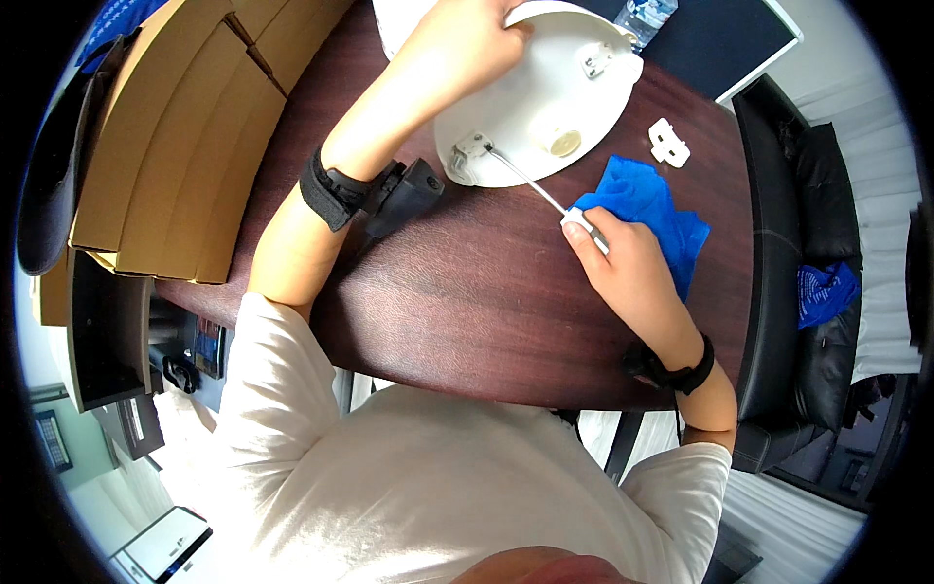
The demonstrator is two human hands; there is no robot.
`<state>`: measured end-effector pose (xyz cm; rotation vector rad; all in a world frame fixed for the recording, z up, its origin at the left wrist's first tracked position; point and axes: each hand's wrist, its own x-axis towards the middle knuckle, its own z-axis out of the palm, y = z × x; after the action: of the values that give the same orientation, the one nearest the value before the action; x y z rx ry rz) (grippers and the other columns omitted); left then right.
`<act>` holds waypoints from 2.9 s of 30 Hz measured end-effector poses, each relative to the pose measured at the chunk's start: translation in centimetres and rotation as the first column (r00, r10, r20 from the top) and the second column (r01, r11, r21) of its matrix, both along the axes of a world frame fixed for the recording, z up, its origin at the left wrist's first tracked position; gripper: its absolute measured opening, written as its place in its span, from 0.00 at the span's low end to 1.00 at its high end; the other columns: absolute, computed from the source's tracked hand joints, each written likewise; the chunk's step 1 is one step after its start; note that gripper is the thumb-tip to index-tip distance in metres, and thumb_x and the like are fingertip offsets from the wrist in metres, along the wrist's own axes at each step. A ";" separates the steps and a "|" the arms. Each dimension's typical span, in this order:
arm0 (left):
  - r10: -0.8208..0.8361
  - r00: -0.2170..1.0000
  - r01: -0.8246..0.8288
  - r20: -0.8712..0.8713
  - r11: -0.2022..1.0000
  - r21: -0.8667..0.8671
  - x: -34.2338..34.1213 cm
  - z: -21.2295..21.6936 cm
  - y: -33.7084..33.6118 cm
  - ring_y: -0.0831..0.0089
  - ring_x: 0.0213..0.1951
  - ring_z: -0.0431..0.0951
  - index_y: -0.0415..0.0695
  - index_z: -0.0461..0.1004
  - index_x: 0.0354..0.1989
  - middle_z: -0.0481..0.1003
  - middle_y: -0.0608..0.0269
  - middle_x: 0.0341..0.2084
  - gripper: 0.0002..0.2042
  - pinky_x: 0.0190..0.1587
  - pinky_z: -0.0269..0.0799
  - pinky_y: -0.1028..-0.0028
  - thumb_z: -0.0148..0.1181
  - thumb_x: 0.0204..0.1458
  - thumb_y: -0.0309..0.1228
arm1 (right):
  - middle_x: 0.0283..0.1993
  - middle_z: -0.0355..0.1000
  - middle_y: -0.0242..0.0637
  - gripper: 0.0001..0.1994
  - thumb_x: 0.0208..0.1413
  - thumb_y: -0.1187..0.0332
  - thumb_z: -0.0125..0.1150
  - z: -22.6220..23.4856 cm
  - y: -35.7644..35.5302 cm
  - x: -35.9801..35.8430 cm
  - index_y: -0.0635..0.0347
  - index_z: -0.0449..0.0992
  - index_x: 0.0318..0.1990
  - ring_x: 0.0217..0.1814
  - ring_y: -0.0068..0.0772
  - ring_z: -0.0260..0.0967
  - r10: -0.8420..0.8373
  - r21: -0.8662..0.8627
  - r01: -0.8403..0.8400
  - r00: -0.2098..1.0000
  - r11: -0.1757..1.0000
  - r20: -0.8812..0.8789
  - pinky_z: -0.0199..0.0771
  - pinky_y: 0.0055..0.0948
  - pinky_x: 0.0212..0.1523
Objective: The person uses a screwdriver to tighten screws on a white circular light fixture base, then wipes the surface with a blue cloth. The person flips the fixture over and continues to tighten screws on the opposite side.
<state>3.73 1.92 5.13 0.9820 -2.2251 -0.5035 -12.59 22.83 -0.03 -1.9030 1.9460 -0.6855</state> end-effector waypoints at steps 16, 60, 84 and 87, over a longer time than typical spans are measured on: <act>0.001 0.999 -0.001 -0.032 1.000 0.007 -0.3 0.4 1.3 0.59 0.33 0.82 0.43 0.77 0.47 0.80 0.48 0.30 0.14 0.40 0.75 0.66 0.55 0.55 0.33 | 0.17 0.68 0.41 0.15 0.62 0.58 0.56 -0.9 0.2 -0.7 0.61 0.73 0.31 0.19 0.36 0.69 0.004 0.041 -0.008 0.995 0.999 0.104 0.66 0.32 0.22; -0.005 1.000 0.004 -0.015 0.998 -0.062 0.2 -0.5 -0.7 0.56 0.34 0.82 0.42 0.77 0.47 0.79 0.46 0.31 0.14 0.41 0.75 0.64 0.55 0.56 0.35 | 0.23 0.72 0.51 0.14 0.60 0.59 0.58 -0.7 0.5 0.3 0.63 0.73 0.31 0.24 0.53 0.72 -0.013 -0.021 0.012 1.000 1.000 -0.020 0.70 0.42 0.24; 0.001 1.000 -0.001 -0.027 1.000 -0.024 0.2 -0.2 -0.2 0.58 0.33 0.82 0.42 0.77 0.47 0.79 0.47 0.30 0.14 0.40 0.76 0.65 0.55 0.56 0.34 | 0.23 0.73 0.47 0.14 0.59 0.58 0.60 -0.1 0.2 0.4 0.61 0.73 0.33 0.23 0.49 0.73 -0.015 -0.089 0.001 0.989 0.996 -0.148 0.71 0.40 0.23; -0.007 1.000 0.006 -0.014 1.000 -0.027 0.3 -0.4 -0.5 0.59 0.33 0.82 0.42 0.77 0.47 0.79 0.48 0.30 0.14 0.40 0.76 0.65 0.55 0.56 0.34 | 0.23 0.73 0.47 0.14 0.59 0.58 0.60 0.1 0.4 0.4 0.61 0.73 0.33 0.24 0.50 0.73 -0.012 -0.075 -0.001 0.986 0.997 -0.165 0.71 0.41 0.23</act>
<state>4.08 1.46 4.77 0.9548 -2.2173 -0.4808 -12.23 23.24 0.12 -2.0596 2.0516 -0.6286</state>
